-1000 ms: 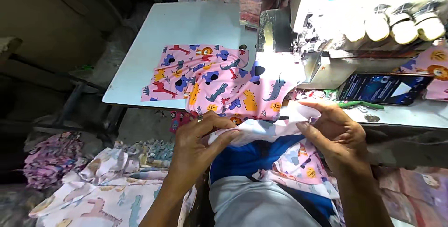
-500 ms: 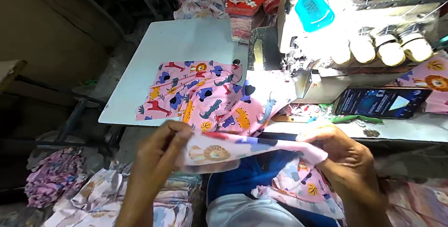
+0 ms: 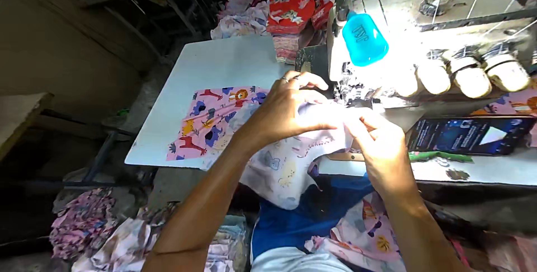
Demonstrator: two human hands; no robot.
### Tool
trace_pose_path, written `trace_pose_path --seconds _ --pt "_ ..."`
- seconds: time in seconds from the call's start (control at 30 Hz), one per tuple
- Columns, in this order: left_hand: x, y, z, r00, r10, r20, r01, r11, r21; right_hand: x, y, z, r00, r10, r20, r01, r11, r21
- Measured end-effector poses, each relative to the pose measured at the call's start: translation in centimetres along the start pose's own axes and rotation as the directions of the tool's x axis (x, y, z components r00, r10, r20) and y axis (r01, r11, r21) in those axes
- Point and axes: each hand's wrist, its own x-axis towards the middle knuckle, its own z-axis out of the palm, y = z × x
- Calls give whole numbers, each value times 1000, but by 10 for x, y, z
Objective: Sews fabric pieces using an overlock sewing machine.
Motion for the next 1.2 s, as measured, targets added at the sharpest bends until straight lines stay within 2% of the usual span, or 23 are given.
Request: trace_pose_path --seconds 0.13,0.2,0.33,0.47,0.6,0.73,1.07,1.2 --pt "-7 18 7 998 -35 -46 32 997 -68 -25 5 -4 999 5 54 -12 991 130" --pt "-18 30 6 992 -83 -91 75 994 -79 -41 10 -1 1000 7 16 -10 976 218" --pt "-28 32 13 973 -83 -214 87 996 11 -54 24 5 993 -43 -114 57 991 124" --pt "-10 12 24 957 -8 -292 35 996 86 -42 31 6 979 -35 -202 54 995 89" --pt "-2 -2 34 970 -28 -243 43 998 55 -40 37 3 981 3 -195 32 983 180" --pt "-15 16 28 984 -89 -154 101 992 72 -52 41 0 986 63 -155 -24 970 240" --pt "-17 22 31 962 -161 -218 168 986 13 -47 46 -1 987 64 -147 -5 929 370" --pt "-13 23 35 959 -165 -232 187 979 77 -44 44 2 983 87 -163 -8 902 431"
